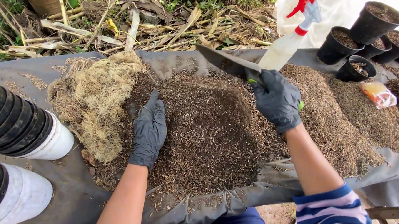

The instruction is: Mixing different types of soil and organic matter on a work surface using a hand trowel and gloved hands to create a potting mix.

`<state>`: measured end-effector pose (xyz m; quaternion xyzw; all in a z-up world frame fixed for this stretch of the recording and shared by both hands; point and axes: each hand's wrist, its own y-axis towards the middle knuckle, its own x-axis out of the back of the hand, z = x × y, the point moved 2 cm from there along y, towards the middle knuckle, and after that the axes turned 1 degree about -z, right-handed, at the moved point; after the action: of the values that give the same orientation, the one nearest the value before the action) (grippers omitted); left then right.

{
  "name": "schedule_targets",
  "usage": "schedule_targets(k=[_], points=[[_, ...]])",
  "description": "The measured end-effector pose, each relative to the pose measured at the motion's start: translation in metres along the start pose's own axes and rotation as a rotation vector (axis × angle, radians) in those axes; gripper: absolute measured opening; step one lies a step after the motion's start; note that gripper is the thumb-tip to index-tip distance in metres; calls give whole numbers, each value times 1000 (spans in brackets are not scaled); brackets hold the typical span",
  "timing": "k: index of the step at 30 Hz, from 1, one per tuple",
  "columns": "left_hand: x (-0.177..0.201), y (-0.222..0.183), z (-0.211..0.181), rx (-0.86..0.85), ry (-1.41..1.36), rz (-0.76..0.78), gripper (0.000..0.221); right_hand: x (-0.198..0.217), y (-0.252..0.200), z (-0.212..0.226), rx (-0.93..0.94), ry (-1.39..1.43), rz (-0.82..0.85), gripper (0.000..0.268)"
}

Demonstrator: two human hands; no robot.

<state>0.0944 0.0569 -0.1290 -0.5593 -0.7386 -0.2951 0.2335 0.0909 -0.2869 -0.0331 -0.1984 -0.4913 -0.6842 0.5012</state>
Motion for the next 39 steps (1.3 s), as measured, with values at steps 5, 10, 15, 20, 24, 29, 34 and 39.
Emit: schedule_targets(k=[5,10,15,20,24,29,34,39], points=[[49,-28,-78,-166,-180,152,73,-5,-35,-25,-185,-479,96,32],[31,-26,-70,-315,115,270,77,-11,-65,-42,-197,-517,166,25],[24,-29,-71,-298,53,253,65,21,-53,6,-115,-571,337,32],[39,-46,-115,-236,-224,55,63,8,-9,81,89,102,362,41],[42,-50,-126,-248,10,36,54,-13,-2,118,25,574,471,41],[35,-29,-84,-350,-158,122,55,-60,-35,100,397,399,386,39],[14,-23,-62,-370,44,221,54,-51,-47,98,523,184,367,37],[22,-23,-68,-364,18,230,52,-28,-1,92,353,335,546,44]])
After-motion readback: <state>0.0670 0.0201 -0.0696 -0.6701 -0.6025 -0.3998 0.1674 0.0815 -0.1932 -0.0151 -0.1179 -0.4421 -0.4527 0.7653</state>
